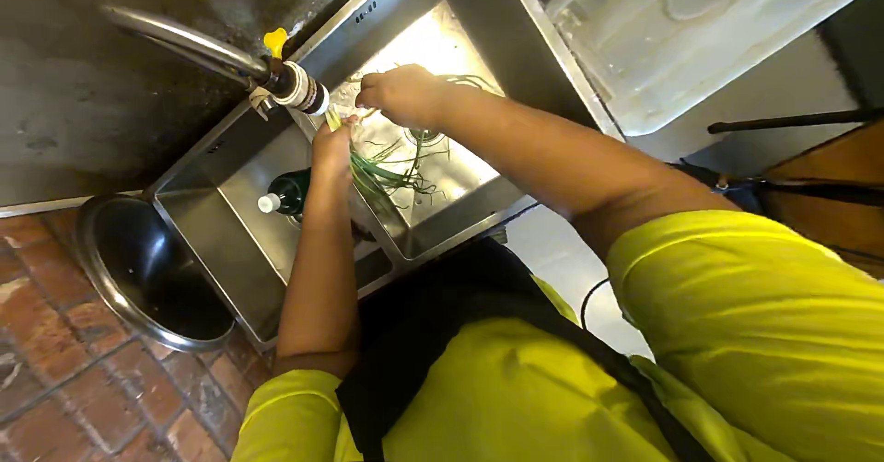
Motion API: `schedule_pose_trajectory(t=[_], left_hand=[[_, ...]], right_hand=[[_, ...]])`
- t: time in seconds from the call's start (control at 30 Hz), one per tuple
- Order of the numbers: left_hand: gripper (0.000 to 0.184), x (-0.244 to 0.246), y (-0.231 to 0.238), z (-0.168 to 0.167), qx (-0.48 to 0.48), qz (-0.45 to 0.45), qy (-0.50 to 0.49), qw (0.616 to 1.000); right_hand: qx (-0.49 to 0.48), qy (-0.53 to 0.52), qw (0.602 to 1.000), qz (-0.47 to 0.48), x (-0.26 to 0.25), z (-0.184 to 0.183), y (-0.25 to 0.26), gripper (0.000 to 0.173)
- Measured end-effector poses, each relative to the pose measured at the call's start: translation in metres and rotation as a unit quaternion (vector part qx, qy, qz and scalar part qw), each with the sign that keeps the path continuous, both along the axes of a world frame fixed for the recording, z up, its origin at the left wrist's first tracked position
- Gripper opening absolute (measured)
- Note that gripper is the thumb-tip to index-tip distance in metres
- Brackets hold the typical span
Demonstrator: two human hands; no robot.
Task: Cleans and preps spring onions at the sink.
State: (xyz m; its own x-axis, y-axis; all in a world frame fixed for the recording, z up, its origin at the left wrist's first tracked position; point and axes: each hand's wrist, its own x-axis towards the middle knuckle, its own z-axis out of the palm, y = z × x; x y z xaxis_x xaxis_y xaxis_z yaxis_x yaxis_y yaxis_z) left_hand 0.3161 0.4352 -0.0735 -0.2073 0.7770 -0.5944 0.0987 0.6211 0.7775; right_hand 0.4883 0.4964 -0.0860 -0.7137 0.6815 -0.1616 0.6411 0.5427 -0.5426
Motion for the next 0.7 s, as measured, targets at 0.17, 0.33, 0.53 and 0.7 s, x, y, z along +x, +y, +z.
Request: schedule_pose_trajectory(t=[0.17, 0.33, 0.53, 0.7], left_hand=[[0.02, 0.005, -0.002, 0.005, -0.004, -0.002, -0.023, 1.0], [0.016, 0.012, 0.003, 0.007, 0.007, 0.026, -0.085, 0.996], [0.021, 0.02, 0.021, 0.008, 0.007, 0.009, -0.058, 0.998], [0.013, 0.009, 0.012, 0.005, 0.028, 0.035, -0.09, 0.995]], right_hand=[[0.014, 0.023, 0.999, -0.038, -0.002, -0.008, -0.012, 0.031], [-0.053, 0.173, 0.956, -0.229, -0.022, -0.018, -0.029, 0.03], [-0.23, 0.281, 0.794, -0.488, -0.046, -0.004, -0.026, 0.029], [-0.157, 0.188, 0.859, -0.45, -0.003, -0.032, 0.02, 0.032]])
